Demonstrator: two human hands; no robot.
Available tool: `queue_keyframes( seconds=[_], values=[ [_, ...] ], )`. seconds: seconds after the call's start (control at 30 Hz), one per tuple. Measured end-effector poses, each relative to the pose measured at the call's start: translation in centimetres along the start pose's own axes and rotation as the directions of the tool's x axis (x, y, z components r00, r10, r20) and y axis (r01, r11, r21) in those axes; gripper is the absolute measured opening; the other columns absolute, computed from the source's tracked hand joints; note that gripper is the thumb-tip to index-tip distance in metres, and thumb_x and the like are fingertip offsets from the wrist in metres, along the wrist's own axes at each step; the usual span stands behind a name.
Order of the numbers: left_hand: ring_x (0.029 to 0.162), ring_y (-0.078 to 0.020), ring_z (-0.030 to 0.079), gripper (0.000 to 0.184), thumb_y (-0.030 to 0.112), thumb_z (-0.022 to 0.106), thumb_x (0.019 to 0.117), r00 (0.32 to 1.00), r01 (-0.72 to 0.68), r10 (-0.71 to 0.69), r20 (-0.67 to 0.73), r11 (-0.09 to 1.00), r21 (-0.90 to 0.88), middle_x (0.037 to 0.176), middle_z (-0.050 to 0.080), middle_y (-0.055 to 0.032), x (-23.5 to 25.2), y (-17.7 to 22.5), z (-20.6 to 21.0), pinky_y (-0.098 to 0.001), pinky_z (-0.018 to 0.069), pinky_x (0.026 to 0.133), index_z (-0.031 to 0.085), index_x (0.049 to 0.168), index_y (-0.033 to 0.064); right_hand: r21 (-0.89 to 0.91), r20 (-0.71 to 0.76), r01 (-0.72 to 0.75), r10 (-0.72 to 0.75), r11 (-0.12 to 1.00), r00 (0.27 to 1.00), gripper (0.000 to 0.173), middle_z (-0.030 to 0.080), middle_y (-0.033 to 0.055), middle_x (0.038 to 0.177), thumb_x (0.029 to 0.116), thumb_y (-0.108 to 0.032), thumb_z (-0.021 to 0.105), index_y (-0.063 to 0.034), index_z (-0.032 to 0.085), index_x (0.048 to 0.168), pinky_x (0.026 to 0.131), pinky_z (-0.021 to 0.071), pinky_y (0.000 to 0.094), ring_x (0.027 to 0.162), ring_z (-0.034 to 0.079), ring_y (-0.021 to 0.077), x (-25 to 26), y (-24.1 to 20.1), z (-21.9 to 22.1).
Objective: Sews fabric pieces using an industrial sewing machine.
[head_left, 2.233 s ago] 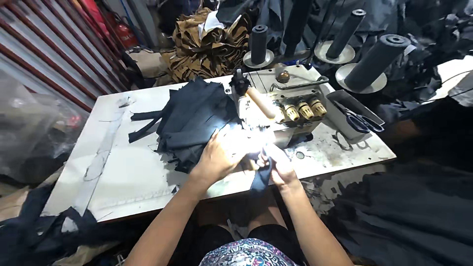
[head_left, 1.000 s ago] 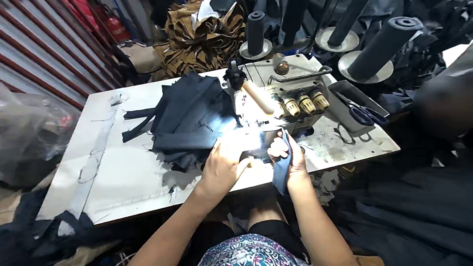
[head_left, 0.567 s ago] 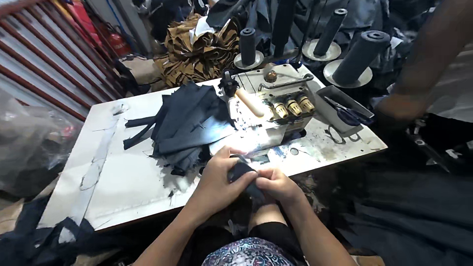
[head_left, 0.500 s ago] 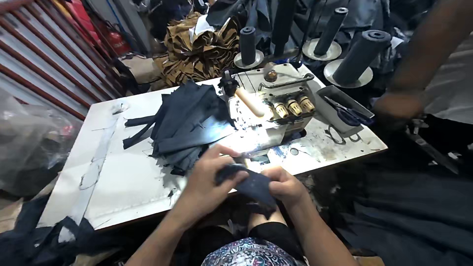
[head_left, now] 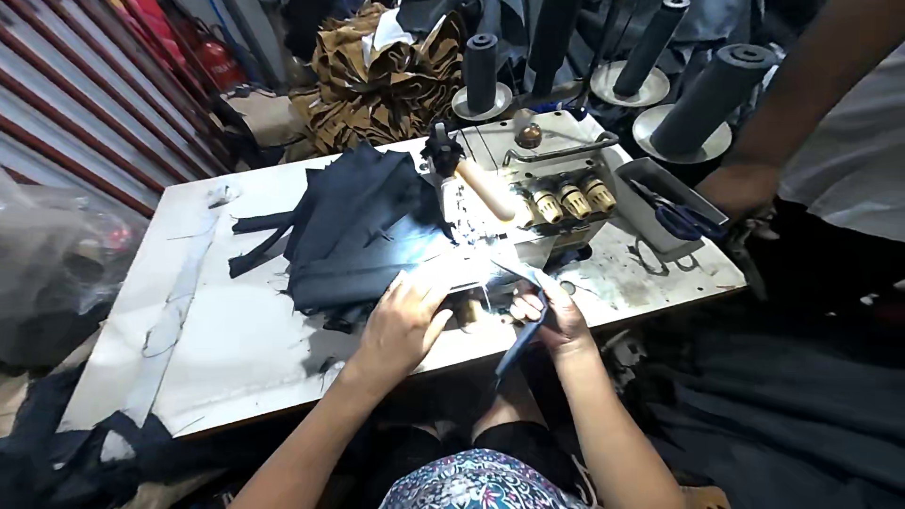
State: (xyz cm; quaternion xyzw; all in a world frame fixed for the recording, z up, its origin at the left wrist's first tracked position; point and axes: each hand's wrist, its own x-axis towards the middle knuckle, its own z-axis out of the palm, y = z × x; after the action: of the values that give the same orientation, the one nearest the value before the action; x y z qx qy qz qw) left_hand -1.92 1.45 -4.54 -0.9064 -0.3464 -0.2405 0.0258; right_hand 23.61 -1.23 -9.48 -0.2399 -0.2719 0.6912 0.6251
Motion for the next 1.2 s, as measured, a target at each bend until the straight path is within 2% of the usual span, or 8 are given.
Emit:
queue_keyframes(
  seconds=[0.3, 0.5, 0.67, 0.8, 0.9, 0.97, 1.07, 1.2],
  values=[
    [0.128, -0.0312, 0.060, 0.039, 0.040, 0.055, 0.1006, 0.993, 0.089, -0.093, 0.073, 0.995, 0.054, 0.131, 0.070, -0.0033, 1.6, 1.2, -0.4, -0.0522, 0.0449, 0.110, 0.073, 0.126, 0.0154, 0.496, -0.048, 0.085, -0.071, 0.864, 0.996, 0.040, 0.055, -0.0043, 0.059, 0.1097, -0.029, 0.033, -0.0112, 0.066, 0.096, 0.053, 0.0526, 0.0192, 0.050, 0.058, 0.0055, 1.4, 1.0, 1.1],
    [0.129, -0.0249, 0.059, 0.042, 0.038, 0.049, 0.1038, 0.998, 0.024, -0.024, 0.049, 1.000, -0.001, 0.134, 0.068, -0.0047, 3.6, -0.5, -0.6, -0.0449, 0.0438, 0.111, 0.070, 0.132, 0.0142, 0.238, -0.167, 0.108, -0.069, 0.965, 0.984, 0.043, 0.049, -0.0062, 0.054, 0.1115, -0.034, 0.031, -0.0127, 0.062, 0.090, 0.048, 0.0485, 0.0163, 0.044, 0.051, 0.0026, 1.5, 0.9, 1.6],
    [0.141, -0.0327, 0.051, 0.046, 0.040, 0.042, 0.1073, 1.000, 0.024, -0.024, -0.015, 1.000, -0.019, 0.143, 0.063, -0.0092, 3.8, -1.8, 0.9, -0.0559, 0.0367, 0.117, 0.068, 0.133, 0.0130, -0.050, -0.155, 0.078, -0.084, 0.996, 0.984, 0.033, 0.048, -0.0032, 0.051, 0.1101, -0.025, 0.034, -0.0084, 0.056, 0.093, 0.042, 0.0433, 0.0189, 0.041, 0.048, 0.0051, 0.8, 1.7, 1.3],
    [0.128, -0.0420, 0.059, 0.041, 0.028, 0.051, 0.1009, 0.968, 0.082, -0.103, -0.227, 0.992, -0.100, 0.131, 0.067, -0.0224, 1.2, -1.8, 3.0, -0.0594, 0.0383, 0.114, 0.072, 0.123, 0.0019, -0.133, -0.146, 0.085, -0.105, 0.987, 0.984, 0.026, 0.051, -0.0034, 0.053, 0.1070, -0.019, 0.037, -0.0068, 0.059, 0.100, 0.042, 0.0439, 0.0189, 0.041, 0.049, 0.0045, 0.5, 1.7, 1.4],
    [0.136, -0.0487, 0.050, 0.038, 0.030, 0.050, 0.1036, 0.924, 0.068, -0.116, -0.365, 0.987, -0.143, 0.132, 0.061, -0.0336, -0.9, -0.1, 3.3, -0.0601, 0.0297, 0.118, 0.070, 0.112, -0.0016, -0.225, -0.104, 0.147, -0.174, 0.963, 0.979, 0.025, 0.054, -0.0045, 0.056, 0.1047, -0.017, 0.040, -0.0071, 0.060, 0.094, 0.044, 0.0452, 0.0194, 0.044, 0.050, 0.0036, 0.6, 1.8, 1.3],
    [0.128, -0.0331, 0.057, 0.051, 0.051, 0.044, 0.1061, 0.919, 0.051, -0.111, -0.378, 0.985, -0.165, 0.121, 0.066, -0.0223, -1.2, 1.7, 1.6, -0.0508, 0.0359, 0.114, 0.067, 0.116, 0.0059, -0.376, -0.025, 0.191, -0.216, 0.907, 0.976, 0.023, 0.058, -0.0071, 0.064, 0.1017, -0.014, 0.043, -0.0094, 0.061, 0.088, 0.052, 0.0482, 0.0196, 0.053, 0.054, 0.0015, 0.1, 1.8, 2.2],
    [0.093, -0.0092, 0.069, 0.079, 0.066, 0.041, 0.1016, 0.961, 0.084, -0.182, -0.210, 0.910, -0.406, 0.102, 0.073, -0.0102, 0.2, 4.2, -2.3, -0.0275, 0.0573, 0.084, 0.055, 0.131, -0.0064, -0.444, 0.244, 0.279, -0.185, 0.851, 0.952, 0.023, 0.058, -0.0111, 0.067, 0.0988, -0.011, 0.048, -0.0108, 0.060, 0.079, 0.058, 0.0482, 0.0179, 0.060, 0.055, -0.0034, -1.2, 2.6, 4.4],
    [0.081, 0.0035, 0.068, 0.046, 0.031, 0.073, 0.0875, 0.959, 0.215, -0.282, 0.040, 0.626, -0.750, 0.095, 0.071, 0.0093, 1.0, 5.0, -4.5, -0.0163, 0.0590, 0.071, 0.057, 0.120, 0.0036, -0.372, 0.521, 0.368, -0.137, 0.852, 0.843, 0.019, 0.059, -0.0119, 0.071, 0.0966, -0.004, 0.053, -0.0046, 0.063, 0.080, 0.063, 0.0444, 0.0137, 0.067, 0.053, -0.0083, -2.1, 2.1, 6.5]
  ],
)
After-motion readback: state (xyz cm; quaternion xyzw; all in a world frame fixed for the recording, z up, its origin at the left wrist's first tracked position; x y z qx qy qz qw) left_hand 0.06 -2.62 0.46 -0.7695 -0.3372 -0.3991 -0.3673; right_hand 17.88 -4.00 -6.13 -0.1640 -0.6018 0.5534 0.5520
